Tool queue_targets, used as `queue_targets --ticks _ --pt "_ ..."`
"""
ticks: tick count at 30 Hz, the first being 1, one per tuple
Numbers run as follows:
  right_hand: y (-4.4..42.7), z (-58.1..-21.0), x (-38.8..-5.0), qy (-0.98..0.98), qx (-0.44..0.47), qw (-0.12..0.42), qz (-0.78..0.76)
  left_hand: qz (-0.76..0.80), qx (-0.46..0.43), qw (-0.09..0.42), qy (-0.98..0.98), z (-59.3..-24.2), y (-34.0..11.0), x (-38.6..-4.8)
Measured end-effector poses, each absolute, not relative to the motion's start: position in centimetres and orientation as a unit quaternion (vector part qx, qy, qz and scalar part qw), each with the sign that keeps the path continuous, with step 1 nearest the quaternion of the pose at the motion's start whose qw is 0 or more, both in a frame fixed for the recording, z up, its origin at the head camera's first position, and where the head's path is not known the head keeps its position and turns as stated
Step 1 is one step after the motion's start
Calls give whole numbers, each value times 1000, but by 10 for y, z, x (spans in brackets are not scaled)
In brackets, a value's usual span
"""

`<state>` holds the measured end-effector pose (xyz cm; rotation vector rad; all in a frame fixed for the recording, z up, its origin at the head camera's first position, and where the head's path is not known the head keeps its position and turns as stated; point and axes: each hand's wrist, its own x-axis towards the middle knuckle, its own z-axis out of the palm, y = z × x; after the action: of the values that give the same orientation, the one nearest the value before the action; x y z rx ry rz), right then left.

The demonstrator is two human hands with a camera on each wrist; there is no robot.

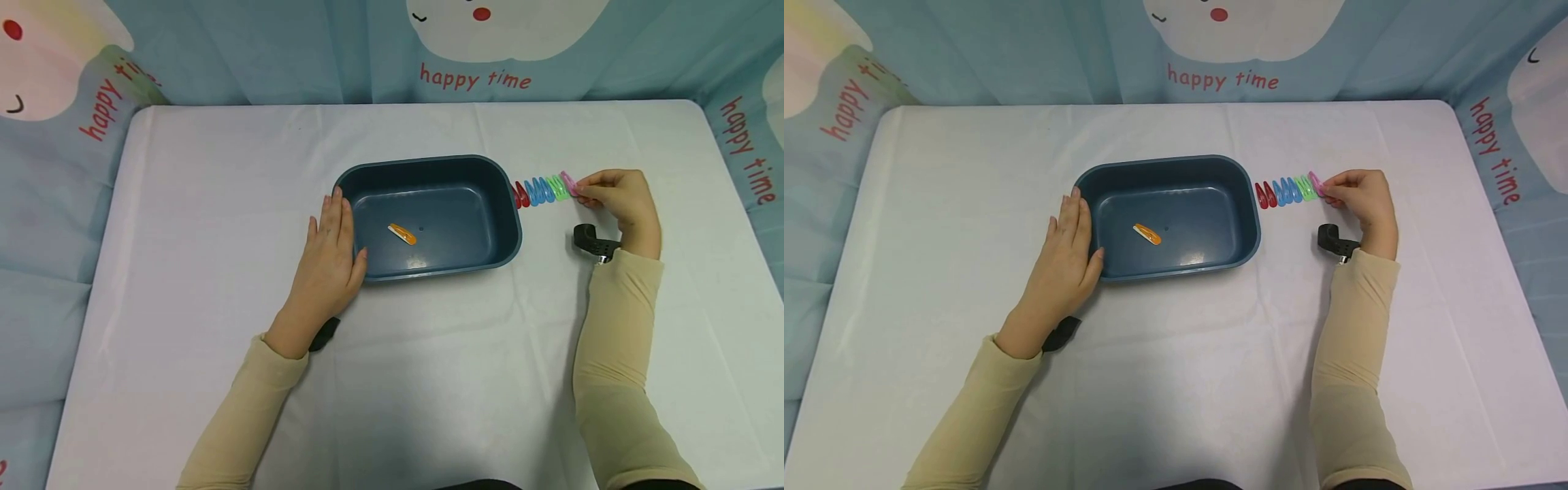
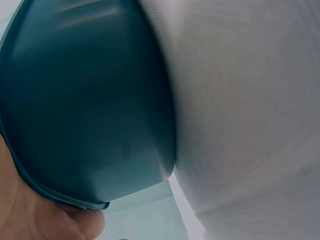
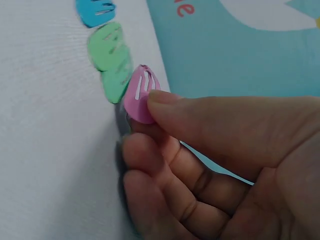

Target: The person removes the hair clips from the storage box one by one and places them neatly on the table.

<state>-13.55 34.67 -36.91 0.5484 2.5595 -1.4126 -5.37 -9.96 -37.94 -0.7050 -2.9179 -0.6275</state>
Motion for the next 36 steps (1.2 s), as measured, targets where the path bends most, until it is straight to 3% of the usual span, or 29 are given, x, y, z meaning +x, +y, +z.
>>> queue_targets --ticks 36 --pt "335 -373 -140 890 203 49 -405 -208 -228 36 -950 -380 -100 -53"
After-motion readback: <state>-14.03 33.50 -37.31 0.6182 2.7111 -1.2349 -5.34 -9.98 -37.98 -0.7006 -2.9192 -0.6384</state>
